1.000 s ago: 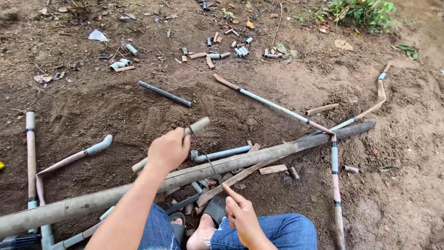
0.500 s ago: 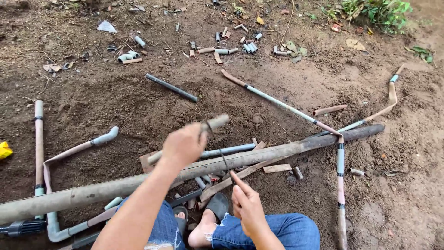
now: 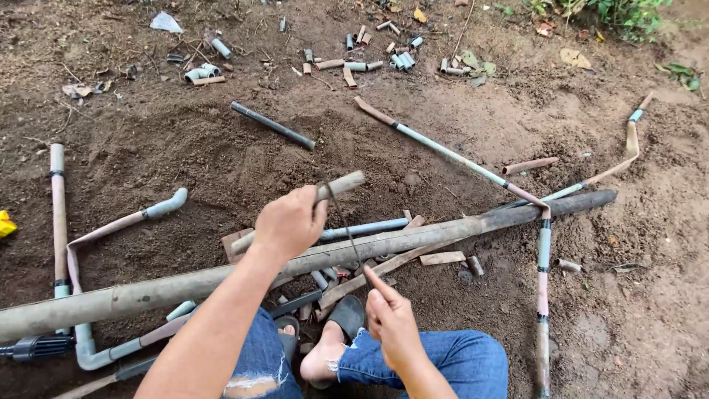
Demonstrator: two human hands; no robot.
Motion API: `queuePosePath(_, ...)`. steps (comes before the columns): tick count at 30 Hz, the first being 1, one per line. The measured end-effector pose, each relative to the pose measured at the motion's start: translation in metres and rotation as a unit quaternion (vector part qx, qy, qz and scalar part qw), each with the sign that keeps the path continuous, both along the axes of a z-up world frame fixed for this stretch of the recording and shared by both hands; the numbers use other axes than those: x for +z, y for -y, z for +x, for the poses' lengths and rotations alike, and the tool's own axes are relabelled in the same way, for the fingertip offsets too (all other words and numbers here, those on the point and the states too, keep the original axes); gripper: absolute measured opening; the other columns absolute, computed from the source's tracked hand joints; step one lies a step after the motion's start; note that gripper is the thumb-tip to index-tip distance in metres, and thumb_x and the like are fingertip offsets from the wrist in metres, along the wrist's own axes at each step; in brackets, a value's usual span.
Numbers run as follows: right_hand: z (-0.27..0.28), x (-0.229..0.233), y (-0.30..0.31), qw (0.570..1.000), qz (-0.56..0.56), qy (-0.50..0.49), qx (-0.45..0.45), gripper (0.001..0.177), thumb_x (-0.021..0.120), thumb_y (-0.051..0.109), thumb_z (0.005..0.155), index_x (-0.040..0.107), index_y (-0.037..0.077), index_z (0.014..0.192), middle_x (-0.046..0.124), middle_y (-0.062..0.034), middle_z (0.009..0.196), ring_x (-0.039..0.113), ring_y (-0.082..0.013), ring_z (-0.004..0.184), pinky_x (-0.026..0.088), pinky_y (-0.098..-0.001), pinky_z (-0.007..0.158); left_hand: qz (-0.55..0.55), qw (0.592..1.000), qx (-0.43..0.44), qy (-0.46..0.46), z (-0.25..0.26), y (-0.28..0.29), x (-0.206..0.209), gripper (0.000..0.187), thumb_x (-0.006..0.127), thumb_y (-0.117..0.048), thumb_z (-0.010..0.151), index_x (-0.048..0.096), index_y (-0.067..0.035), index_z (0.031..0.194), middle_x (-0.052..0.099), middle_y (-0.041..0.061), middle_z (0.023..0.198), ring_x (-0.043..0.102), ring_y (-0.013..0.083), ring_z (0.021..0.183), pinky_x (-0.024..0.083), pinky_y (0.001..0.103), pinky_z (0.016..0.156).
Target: Cutting a PVC pipe manually using a hacksaw blade while sitting on the ground
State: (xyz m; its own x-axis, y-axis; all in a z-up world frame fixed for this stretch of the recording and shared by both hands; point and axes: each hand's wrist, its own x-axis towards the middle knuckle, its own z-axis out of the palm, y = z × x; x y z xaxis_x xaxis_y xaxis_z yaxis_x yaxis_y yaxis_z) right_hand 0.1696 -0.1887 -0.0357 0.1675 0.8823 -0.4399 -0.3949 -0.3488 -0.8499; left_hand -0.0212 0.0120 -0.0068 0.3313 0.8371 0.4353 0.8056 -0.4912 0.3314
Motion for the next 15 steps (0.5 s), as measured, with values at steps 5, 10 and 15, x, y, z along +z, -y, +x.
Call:
queuePosePath(5,0.003,0.033,0.013,0.987,0.011,-0.162,-0.010,0.060,0.053,0.014,0.104,0.051,0.005,0.163,0.045,-0.0029,0.068,0.029,-0.0060,0.048,0.017,-0.0234,0.041,0.040,0.996,-0.013,0.073,-0.002,-0.004,0.003,0.018,0.064,-0.024,0.098,0.068,-0.008,0.106,0.074,0.007,0.083,0.069,0.0259,0.060,0.052,0.038,0.049)
queuePosePath(10,0.020,0.005,0.034,0.966,0.138,-0.216,0.032,0.057,0.056,0.012,0.105,0.050,0.007,0.161,0.046,-0.0062,0.070,0.029,-0.0083,0.049,0.019,-0.0249,0.042,0.099,0.989,-0.022,0.106,-0.009,0.000,0.012,0.024,0.074,-0.018,0.094,0.068,-0.006,0.113,0.074,0.007,0.089,0.069,0.0237,0.064,0.054,0.035,0.053)
queuePosePath(15,0.021,-0.017,0.029,0.980,0.115,-0.160,0.014,0.057,0.058,0.013,0.103,0.054,0.005,0.160,0.048,-0.0060,0.067,0.030,-0.0074,0.045,0.019,-0.0242,0.038,0.125,0.983,-0.028,0.134,-0.008,0.005,0.026,0.015,0.083,-0.017,0.090,0.073,-0.013,0.100,0.063,0.000,0.077,0.058,0.0167,0.054,0.045,0.032,0.047)
